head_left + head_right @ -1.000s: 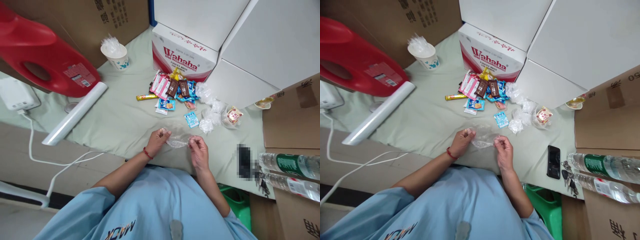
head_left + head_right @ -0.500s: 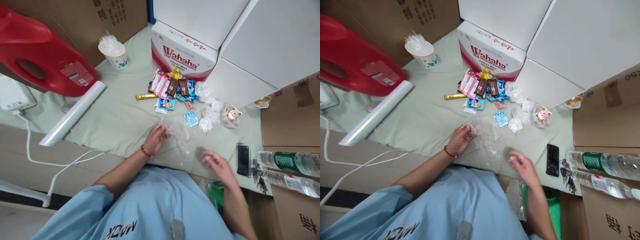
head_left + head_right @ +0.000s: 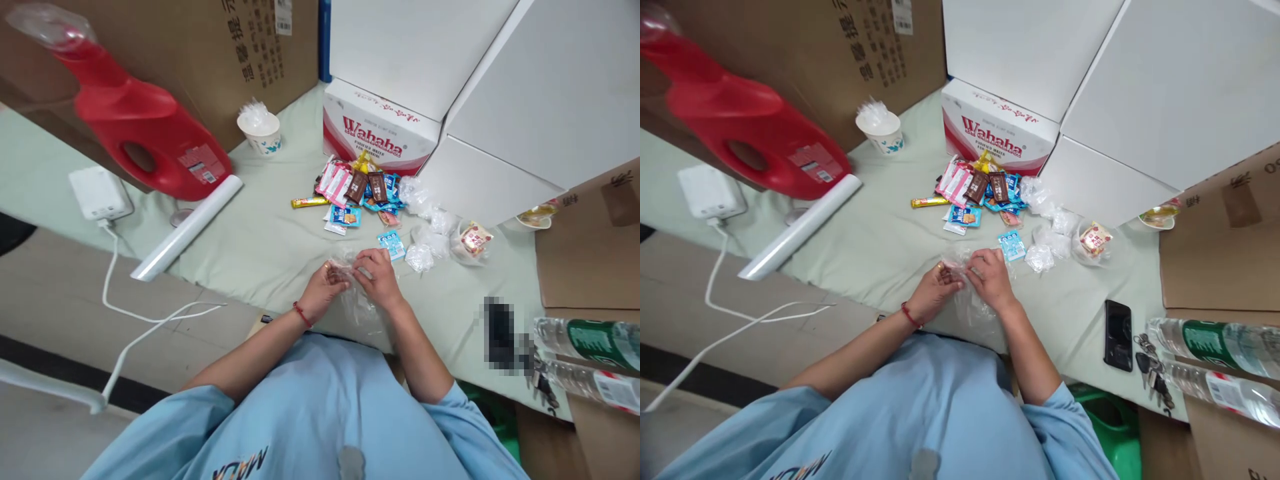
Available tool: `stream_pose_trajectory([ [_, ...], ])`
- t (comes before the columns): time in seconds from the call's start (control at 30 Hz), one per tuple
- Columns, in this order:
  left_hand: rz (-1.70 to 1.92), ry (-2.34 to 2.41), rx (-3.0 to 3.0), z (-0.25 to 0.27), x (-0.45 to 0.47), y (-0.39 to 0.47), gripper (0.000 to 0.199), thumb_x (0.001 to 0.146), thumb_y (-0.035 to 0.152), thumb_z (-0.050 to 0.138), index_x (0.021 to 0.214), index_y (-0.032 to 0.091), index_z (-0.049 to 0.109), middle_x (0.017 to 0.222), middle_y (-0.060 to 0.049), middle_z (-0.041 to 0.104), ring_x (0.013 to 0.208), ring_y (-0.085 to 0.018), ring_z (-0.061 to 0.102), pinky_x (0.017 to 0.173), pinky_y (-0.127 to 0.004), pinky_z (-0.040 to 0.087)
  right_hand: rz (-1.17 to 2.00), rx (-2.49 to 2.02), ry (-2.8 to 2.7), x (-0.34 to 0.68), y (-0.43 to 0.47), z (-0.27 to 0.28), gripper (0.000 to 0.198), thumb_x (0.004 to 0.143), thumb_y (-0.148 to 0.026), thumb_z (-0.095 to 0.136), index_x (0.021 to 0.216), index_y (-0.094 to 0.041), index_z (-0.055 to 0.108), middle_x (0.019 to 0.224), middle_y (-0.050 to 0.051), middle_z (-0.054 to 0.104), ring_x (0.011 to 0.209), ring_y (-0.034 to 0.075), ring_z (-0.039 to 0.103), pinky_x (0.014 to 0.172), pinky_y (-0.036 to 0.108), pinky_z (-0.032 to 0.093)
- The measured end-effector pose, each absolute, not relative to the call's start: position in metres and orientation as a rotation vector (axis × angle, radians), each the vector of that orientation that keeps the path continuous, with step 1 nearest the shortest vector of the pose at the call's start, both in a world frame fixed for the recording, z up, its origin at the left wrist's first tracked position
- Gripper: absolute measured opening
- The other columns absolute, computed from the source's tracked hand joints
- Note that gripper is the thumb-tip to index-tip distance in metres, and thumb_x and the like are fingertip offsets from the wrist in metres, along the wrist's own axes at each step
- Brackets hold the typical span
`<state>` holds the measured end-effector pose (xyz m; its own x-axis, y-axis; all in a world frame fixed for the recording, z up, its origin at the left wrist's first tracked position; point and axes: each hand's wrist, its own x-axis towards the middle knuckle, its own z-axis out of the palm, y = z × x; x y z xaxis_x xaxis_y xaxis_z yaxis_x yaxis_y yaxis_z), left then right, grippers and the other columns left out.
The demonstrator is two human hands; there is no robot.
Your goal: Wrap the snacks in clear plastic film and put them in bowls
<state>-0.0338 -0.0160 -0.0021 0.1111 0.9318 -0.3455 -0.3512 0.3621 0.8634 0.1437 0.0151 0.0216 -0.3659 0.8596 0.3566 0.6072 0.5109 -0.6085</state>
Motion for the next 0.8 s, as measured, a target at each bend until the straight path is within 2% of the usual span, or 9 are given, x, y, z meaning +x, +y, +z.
stream_pose_trajectory([
  [0.1, 1.072, 1.154, 0.622, -0.007, -0.046, -0.009, 0.04, 0.059, 0.035, 0.088, 0.085, 0.018, 0.063, 0.082, -0.001, 0.07, 0.08, -0.017, 0.068, 0.077, -0.03, 0.054, 0.566, -1.187, -1.978, 0.163, 0.007, 0.027, 0.013, 0.099, -0.036, 0.064, 0.093, -0.025, 0.069, 0.098, 0.005, 0.072, 0.108, 0.025, 0.06, 0.1, 0.042, 0.045],
  [0.2, 1.089, 1.167, 0.575, -0.005, -0.059, -0.001, 0.036, 0.067, 0.039, 0.081, 0.09, 0.019, 0.062, 0.084, 0.0, 0.07, 0.081, -0.017, 0.071, 0.072, -0.029, 0.056, 0.648, -1.325, -1.798, 0.192, -0.006, 0.033, 0.018, 0.1, -0.042, 0.06, 0.095, -0.025, 0.064, 0.101, 0.006, 0.072, 0.112, 0.025, 0.064, 0.099, 0.04, 0.048],
  [0.3, 1.088, 1.242, 0.583, -0.003, -0.071, 0.007, 0.032, 0.075, 0.04, 0.074, 0.096, 0.02, 0.06, 0.082, 0.001, 0.069, 0.076, -0.016, 0.071, 0.064, -0.027, 0.057, 0.784, -1.467, -1.623, 0.215, -0.02, 0.03, 0.023, 0.1, -0.049, 0.057, 0.096, -0.025, 0.056, 0.089, 0.002, 0.071, 0.086, 0.021, 0.07, 0.08, 0.034, 0.054],
  [0.4, 1.072, 1.392, 0.726, -0.009, -0.082, 0.017, 0.029, 0.083, 0.043, 0.066, 0.101, 0.021, 0.059, 0.078, 0.002, 0.065, 0.062, -0.014, 0.067, 0.05, -0.022, 0.049, 0.922, -1.55, -1.474, 0.225, -0.031, 0.021, 0.028, 0.099, -0.054, 0.056, 0.096, -0.027, 0.05, 0.068, -0.005, 0.062, 0.056, 0.016, 0.062, 0.059, 0.029, 0.05],
  [0.5, 1.002, 1.552, 0.935, -0.018, -0.093, 0.027, 0.032, 0.086, 0.046, 0.061, 0.107, 0.021, 0.058, 0.079, 0.002, 0.063, 0.051, -0.012, 0.06, 0.044, -0.022, 0.041, 0.957, -1.619, -1.382, 0.224, -0.034, 0.009, 0.03, 0.097, -0.055, 0.057, 0.095, -0.027, 0.049, 0.063, -0.008, 0.056, 0.046, 0.014, 0.056, 0.049, 0.027, 0.045],
  [0.57, 0.97, 1.697, 1.092, -0.019, -0.099, 0.03, 0.039, 0.084, 0.046, 0.064, 0.112, 0.02, 0.057, 0.091, -0.003, 0.066, 0.058, -0.014, 0.062, 0.052, -0.027, 0.049, 0.92, -1.663, -1.346, 0.221, -0.034, 0.003, 0.03, 0.096, -0.055, 0.058, 0.095, -0.026, 0.051, 0.064, -0.008, 0.057, 0.045, 0.013, 0.054, 0.049, 0.027, 0.045],
  [0.67, 1.077, 1.933, 1.476, -0.006, -0.103, 0.027, 0.055, 0.076, 0.039, 0.073, 0.124, 0.016, 0.056, 0.124, -0.015, 0.062, 0.1, -0.026, 0.068, 0.086, -0.044, 0.058, 0.857, -1.713, -1.345, 0.217, -0.031, -0.002, 0.03, 0.095, -0.054, 0.057, 0.095, -0.025, 0.053, 0.068, -0.006, 0.06, 0.047, 0.013, 0.055, 0.051, 0.027, 0.046],
  [0.73, 1.11, 1.888, 1.875, 0.009, -0.102, 0.023, 0.053, 0.078, 0.03, 0.07, 0.129, 0.018, 0.059, 0.137, -0.018, 0.058, 0.131, -0.033, 0.055, 0.112, -0.055, 0.044, 0.827, -1.719, -1.38, 0.216, -0.029, -0.002, 0.029, 0.096, -0.053, 0.056, 0.096, -0.025, 0.054, 0.069, -0.006, 0.06, 0.049, 0.014, 0.056, 0.052, 0.027, 0.046],
  [0.8, 0.941, 1.571, 2.27, 0.024, -0.1, 0.02, 0.041, 0.083, 0.018, 0.06, 0.122, 0.025, 0.067, 0.137, -0.011, 0.063, 0.146, -0.032, 0.043, 0.125, -0.061, 0.023, 0.81, -1.714, -1.415, 0.217, -0.027, -0.001, 0.029, 0.096, -0.053, 0.055, 0.096, -0.025, 0.055, 0.069, -0.005, 0.06, 0.052, 0.014, 0.056, 0.053, 0.027, 0.046],
])
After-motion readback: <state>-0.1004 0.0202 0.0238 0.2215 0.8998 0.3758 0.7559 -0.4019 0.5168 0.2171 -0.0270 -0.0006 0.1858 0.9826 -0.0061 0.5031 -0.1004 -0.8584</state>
